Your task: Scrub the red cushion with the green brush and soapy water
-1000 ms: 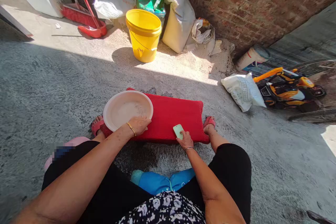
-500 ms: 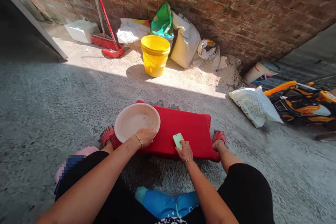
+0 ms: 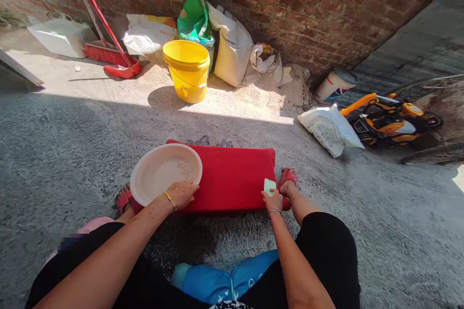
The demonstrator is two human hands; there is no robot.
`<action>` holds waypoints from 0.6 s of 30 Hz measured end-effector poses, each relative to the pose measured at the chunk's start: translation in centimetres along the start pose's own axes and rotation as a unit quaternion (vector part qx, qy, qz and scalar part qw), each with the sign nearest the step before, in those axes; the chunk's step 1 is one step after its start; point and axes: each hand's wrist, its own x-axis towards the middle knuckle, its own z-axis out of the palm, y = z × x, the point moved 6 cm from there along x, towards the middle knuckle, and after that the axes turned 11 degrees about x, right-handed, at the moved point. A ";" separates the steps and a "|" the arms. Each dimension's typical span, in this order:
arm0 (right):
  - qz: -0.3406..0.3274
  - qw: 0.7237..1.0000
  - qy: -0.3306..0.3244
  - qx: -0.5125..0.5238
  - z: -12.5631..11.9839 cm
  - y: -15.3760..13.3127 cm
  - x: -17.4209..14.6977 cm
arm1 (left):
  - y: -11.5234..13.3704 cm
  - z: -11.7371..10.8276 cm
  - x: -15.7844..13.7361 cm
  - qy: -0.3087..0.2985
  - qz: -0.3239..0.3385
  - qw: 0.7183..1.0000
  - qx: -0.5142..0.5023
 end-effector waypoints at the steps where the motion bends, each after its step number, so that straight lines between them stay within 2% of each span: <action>1: -0.012 1.000 -0.014 0.009 1.4 -1.7 -0.3 | 0.1 0.2 0.2 -0.003 0.000 1.000 0.003; 4: -0.104 0.990 -0.088 0.039 6.3 -8.1 -2.0 | 0.2 0.8 0.6 -0.017 -0.003 1.000 0.014; 6: -0.189 0.970 -0.147 0.039 8.9 -12.1 -3.3 | 0.3 1.2 0.9 -0.027 -0.007 0.999 0.020; 7: -0.221 0.960 -0.172 0.030 9.8 -13.4 -3.7 | 0.3 1.4 1.0 -0.030 -0.008 0.999 0.023; 9: -0.236 0.951 -0.199 0.008 10.3 -14.3 -3.4 | 0.4 1.7 1.3 -0.037 -0.008 0.999 0.029; 12: -0.177 0.964 -0.197 -0.007 8.7 -11.3 -0.5 | 0.7 1.7 1.9 -0.043 -0.003 0.998 0.039; 18: 0.015 0.995 -0.099 -0.018 0.1 1.1 6.4 | 1.7 1.2 2.9 -0.051 0.017 0.998 0.044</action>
